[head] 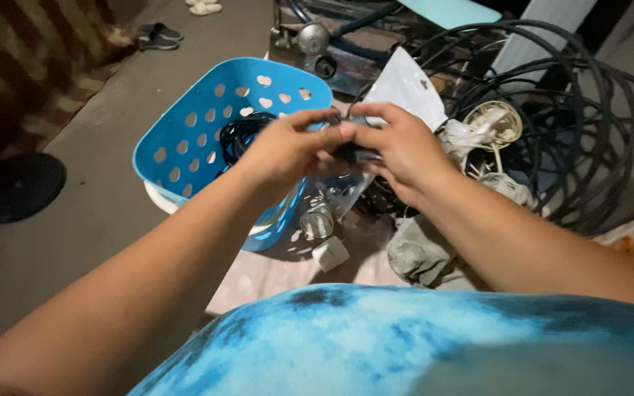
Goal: The person sorts through a pile of tangled cables and small electronics on a table. They pick up individual items, wipe them with a cloth, and place them into a blue basket or a plastic bag.
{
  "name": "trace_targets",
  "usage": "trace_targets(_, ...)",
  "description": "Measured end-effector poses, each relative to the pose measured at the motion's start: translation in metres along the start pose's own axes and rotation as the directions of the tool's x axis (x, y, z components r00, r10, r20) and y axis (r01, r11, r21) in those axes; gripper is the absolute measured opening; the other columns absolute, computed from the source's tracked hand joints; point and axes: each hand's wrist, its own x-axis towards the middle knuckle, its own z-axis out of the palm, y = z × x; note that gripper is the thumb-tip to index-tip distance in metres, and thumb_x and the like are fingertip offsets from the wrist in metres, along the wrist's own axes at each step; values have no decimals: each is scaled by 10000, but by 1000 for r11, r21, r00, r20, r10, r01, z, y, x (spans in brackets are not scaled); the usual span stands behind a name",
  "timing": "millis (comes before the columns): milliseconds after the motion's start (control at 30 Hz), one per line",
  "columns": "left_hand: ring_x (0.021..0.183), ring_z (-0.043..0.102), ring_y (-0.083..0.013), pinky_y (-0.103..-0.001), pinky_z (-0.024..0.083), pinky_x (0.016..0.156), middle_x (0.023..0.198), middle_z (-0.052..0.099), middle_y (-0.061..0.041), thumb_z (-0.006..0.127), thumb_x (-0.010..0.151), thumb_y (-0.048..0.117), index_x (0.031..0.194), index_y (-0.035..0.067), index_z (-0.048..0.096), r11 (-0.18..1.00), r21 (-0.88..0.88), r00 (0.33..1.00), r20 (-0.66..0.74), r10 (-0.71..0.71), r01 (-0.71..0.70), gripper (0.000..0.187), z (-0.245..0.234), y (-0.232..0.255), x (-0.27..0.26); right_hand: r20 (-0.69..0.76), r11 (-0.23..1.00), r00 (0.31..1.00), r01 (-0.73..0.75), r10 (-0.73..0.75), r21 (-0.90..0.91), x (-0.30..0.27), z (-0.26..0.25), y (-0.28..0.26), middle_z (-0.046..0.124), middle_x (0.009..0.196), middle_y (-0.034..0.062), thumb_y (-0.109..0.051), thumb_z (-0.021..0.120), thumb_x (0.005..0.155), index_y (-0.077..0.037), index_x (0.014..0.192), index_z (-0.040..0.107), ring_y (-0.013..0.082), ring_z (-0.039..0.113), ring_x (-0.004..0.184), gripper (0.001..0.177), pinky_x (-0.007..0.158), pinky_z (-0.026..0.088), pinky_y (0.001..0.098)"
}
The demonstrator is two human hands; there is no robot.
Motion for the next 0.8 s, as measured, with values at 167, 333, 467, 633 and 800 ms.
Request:
trace_targets(167,1004,753,-215,-359,646,881,1211,705,-166,786,845,131,1384,-53,555,997,-46,996,-65,54,-57,615,-50,12,-5,205,960,979,60,-2,-275,35,38,-4,693,1178,111,-188,666,945,-48,1279,630,228,691,1037,363,773,616,365)
trace_targets(333,1070,723,-259,-348,632,866,1249,697,-137,763,830,88,1359,-5,604,969,122,949,-262,-179,216,560,-107,11,-20,289,794,956,134,54,-593,68,56,1,466,1406,-79,-274,594,1015,-148,1334,654,145,667,1134,348,761,590,354)
trace_targets(467,1083,741,-258,-389,598,874,1233,728,-124,769,791,31,1274,35,697,889,258,886,-381,-265,377,488,-125,10,-3,301,847,951,221,-77,-483,73,39,13,729,1203,15,-239,555,1008,-104,1224,677,132,700,1057,282,723,577,307)
trace_targets(633,1077,707,-270,-388,574,945,1188,726,-116,878,725,229,1189,149,744,446,826,936,-335,-104,345,489,-122,-3,74,240,890,953,267,-186,-371,68,11,14,752,1115,31,-220,577,1023,-70,1160,693,108,711,1024,234,743,582,271)
trace_targets(800,1113,687,-338,-420,521,994,1170,735,-174,903,674,398,1137,122,798,80,975,974,-196,-115,205,549,-105,-53,130,187,899,972,206,-142,-386,62,-14,3,751,1042,51,-177,596,1000,-56,1147,706,117,705,923,220,695,569,266)
